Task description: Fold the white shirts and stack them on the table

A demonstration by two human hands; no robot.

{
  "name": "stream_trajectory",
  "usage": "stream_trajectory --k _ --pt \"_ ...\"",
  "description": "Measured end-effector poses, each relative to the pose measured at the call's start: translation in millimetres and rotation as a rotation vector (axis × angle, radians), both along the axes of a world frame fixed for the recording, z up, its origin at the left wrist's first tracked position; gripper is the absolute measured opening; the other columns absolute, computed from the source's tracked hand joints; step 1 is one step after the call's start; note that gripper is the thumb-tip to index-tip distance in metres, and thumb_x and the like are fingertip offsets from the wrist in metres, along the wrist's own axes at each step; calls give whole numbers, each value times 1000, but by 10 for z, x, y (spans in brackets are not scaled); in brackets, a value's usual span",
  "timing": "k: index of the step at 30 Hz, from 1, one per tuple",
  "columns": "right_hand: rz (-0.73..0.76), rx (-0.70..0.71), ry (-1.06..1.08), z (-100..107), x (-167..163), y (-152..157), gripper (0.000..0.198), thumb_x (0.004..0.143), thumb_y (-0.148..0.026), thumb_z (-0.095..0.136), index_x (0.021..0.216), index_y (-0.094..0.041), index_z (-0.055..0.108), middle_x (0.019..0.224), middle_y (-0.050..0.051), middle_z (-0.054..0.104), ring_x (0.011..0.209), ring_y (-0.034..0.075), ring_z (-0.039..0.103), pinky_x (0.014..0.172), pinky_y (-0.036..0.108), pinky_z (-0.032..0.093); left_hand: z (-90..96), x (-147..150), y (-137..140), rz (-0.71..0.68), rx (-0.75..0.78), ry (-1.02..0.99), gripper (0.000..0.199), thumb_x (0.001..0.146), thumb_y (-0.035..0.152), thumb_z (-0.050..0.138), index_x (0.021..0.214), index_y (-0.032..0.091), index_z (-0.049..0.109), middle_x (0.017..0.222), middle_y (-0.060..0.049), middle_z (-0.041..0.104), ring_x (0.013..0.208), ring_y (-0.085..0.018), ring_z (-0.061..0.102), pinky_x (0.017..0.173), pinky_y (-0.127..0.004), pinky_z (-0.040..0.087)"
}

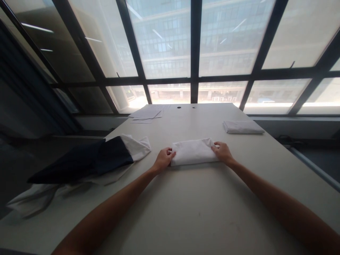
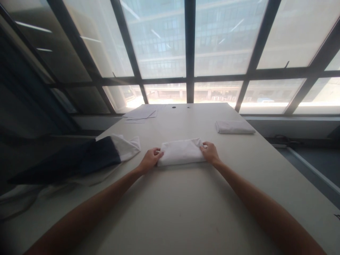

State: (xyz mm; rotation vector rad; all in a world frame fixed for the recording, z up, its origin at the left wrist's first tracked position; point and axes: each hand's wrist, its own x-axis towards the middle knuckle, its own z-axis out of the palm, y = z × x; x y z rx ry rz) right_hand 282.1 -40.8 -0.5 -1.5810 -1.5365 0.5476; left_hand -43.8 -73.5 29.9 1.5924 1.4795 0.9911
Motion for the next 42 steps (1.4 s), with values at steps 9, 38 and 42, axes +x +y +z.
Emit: stream_trajectory --k 9,38,42 --pt "-105 -55 -155 -1 2 -93 30 87 -29 57 107 -13 72 92 14 76 83 24 71 72 28 47 -6 -56 -74 -58 -4 71 83 75 46 77 145 13 48 106 -10 66 72 -17 65 59 -24 51" --pt "-260 -141 -464 31 -109 -390 44 94 -24 45 138 -19 49 96 14 74 87 26 70 73 33 43 -186 -78 -77 14 203 294 40 86 36 61 122 18 62 68 3 63 57 -14 55 60 -23 38" --pt "-257 -67 -454 20 -2 -276 39 97 -24 42 135 -20 52 96 11 73 88 24 67 75 32 42 -99 -99 -160 -191 86 102 53 83 42 64 128 15 59 59 6 59 50 -12 51 54 -22 35"
